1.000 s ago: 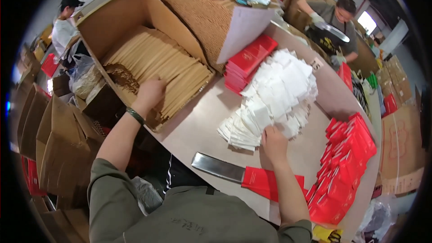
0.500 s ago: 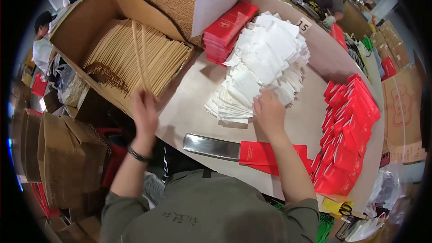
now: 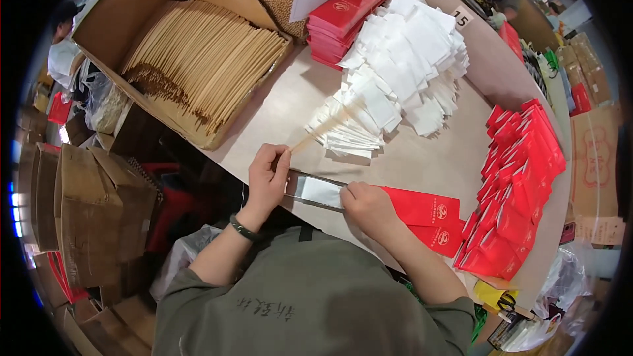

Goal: The person is manually inserting small white items into red envelopes using a metal guide tool on a production floor.

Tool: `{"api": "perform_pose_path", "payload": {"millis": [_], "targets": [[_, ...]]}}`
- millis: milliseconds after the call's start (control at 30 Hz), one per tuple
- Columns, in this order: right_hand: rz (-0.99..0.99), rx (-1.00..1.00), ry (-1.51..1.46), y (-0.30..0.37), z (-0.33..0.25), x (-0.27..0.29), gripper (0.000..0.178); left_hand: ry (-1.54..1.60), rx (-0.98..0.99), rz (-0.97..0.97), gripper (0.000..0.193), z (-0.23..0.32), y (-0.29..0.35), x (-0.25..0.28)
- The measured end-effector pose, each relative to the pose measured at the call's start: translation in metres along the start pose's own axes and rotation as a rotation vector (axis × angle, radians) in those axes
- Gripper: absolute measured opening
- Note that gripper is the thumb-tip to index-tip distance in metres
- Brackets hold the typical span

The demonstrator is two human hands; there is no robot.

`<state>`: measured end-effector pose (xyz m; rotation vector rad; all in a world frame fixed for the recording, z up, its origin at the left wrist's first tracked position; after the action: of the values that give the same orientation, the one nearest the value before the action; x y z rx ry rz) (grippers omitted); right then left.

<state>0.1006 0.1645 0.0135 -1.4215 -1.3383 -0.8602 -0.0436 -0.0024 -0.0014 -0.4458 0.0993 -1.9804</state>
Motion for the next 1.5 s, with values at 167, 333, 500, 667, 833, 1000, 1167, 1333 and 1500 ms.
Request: {"api": "perform_pose_path", "payload": {"millis": [167,333,500,667,833,1000,1167,1333,1500], "targets": [[0.063,-0.256,-0.231,0.014,0.015,0.042,0.021,0.202,0.338,-0.456,0.014,-0.003,0.012,0.033],[0.057,-0.177,-0.188,0.045,0.023,0.030,0.034,-0.367,0.072,-0.646,0.013,-0.003,-0.008,0.032],[0.035,-0.182,-0.161,0.024,0.006,0.020,0.041,-0.202,-0.275,-0.719,0.011,0.038,0.006,-0.071],[0.015,-0.282,-0.094,0.026,0.009,0.012,0.044,-0.377,0.129,-0.455,0.019,0.007,-0.005,-0.043],[0.093,-0.263,-0.126,0.023,0.006,0.017,0.041,0.050,0.069,-0.687,0.043,0.041,0.027,-0.085],[0.090,-0.134,-0.240,0.013,-0.006,0.040,0.024,-0.600,-0.602,-0.607,0.068,0.062,-0.004,-0.038],[0.171,-0.207,0.019,0.039,0.077,0.114,0.017,-0.576,-0.325,-0.620,0.047,0.056,-0.022,-0.032],[0.042,-0.514,0.312,0.103,0.116,0.146,0.035,-0.243,0.164,-0.827,0.042,0.037,0.004,-0.047],[-0.003,-0.477,-0.283,0.086,0.058,0.027,0.032,0.272,-0.083,-1.110,0.048,0.085,0.046,-0.124]]}}
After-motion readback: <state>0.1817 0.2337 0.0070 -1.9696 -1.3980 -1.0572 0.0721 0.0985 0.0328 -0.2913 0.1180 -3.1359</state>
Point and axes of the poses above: each hand's wrist, its own y-axis away from the middle knuckle, its own x-axis out of the back of the hand, z = x × y, the point moved 5 cm from there along -y, towards the middle knuckle, and after that the axes turned 5 degrees about -x, right-handed, at the moved point
